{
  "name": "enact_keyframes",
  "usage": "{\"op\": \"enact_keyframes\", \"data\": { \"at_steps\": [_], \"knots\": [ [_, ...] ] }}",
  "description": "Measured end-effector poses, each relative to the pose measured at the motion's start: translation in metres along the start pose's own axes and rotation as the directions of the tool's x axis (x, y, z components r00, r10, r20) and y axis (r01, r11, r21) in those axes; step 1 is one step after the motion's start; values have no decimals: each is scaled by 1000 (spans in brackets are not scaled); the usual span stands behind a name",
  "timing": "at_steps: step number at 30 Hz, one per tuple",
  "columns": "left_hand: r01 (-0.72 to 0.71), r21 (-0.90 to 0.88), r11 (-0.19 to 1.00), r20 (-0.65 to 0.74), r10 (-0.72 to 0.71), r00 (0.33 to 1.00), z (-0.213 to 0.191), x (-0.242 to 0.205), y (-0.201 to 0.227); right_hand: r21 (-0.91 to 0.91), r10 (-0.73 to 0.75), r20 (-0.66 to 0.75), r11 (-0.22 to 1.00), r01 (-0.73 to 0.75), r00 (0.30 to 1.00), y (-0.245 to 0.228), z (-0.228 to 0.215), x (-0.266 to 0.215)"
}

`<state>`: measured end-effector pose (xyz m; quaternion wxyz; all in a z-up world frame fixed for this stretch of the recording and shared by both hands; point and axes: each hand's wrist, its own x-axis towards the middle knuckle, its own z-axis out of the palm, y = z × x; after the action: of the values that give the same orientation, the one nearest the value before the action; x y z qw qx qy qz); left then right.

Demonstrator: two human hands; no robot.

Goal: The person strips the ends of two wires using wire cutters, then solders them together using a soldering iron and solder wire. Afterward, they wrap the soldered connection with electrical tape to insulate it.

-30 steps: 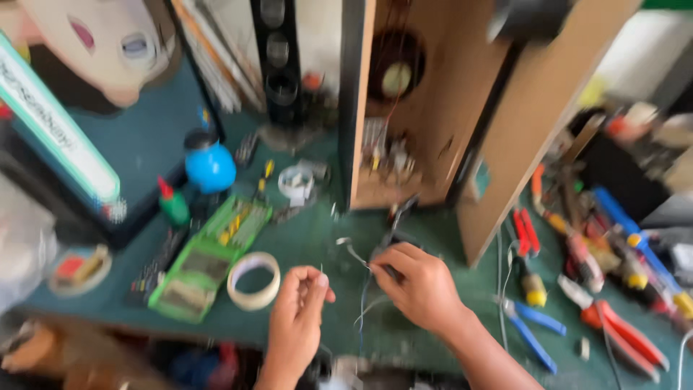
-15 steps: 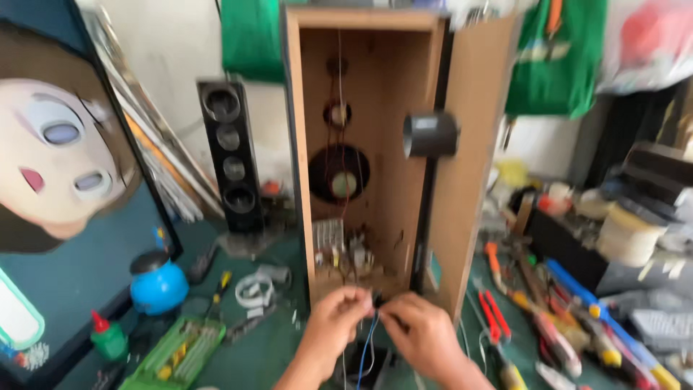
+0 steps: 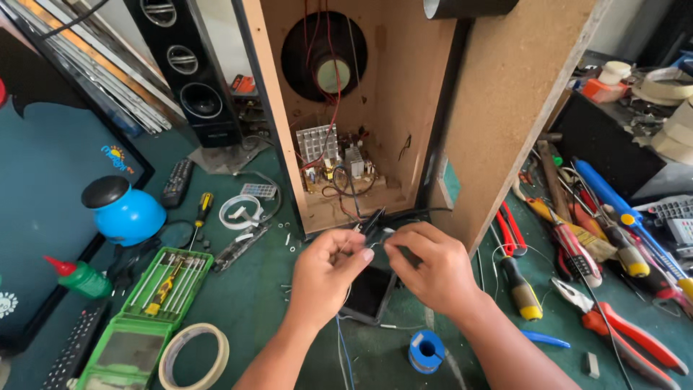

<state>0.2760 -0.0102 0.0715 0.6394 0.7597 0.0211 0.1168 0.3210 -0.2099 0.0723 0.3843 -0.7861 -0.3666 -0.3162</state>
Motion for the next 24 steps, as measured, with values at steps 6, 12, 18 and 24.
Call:
{"op": "enact_keyframes", "data": {
  "at_steps": [6,12,18,24],
  "knots": [
    [123,-339,933,56,-110,992,8,9,-26,300,322,-23,905,-300,947,1,7,-1],
    [232,-680,696,147,-180,973,16,24,-48,601,390,98,710,-366,916,21,27,-11],
    [258,-696,670,152,-213,965,16,16,-36,612,518,123,632,-476,847,22,35,-17],
    [213,-657,723,155,-147,977,23,14,-47,685,583,245,462,-563,775,16,34,-15]
  ]
}}
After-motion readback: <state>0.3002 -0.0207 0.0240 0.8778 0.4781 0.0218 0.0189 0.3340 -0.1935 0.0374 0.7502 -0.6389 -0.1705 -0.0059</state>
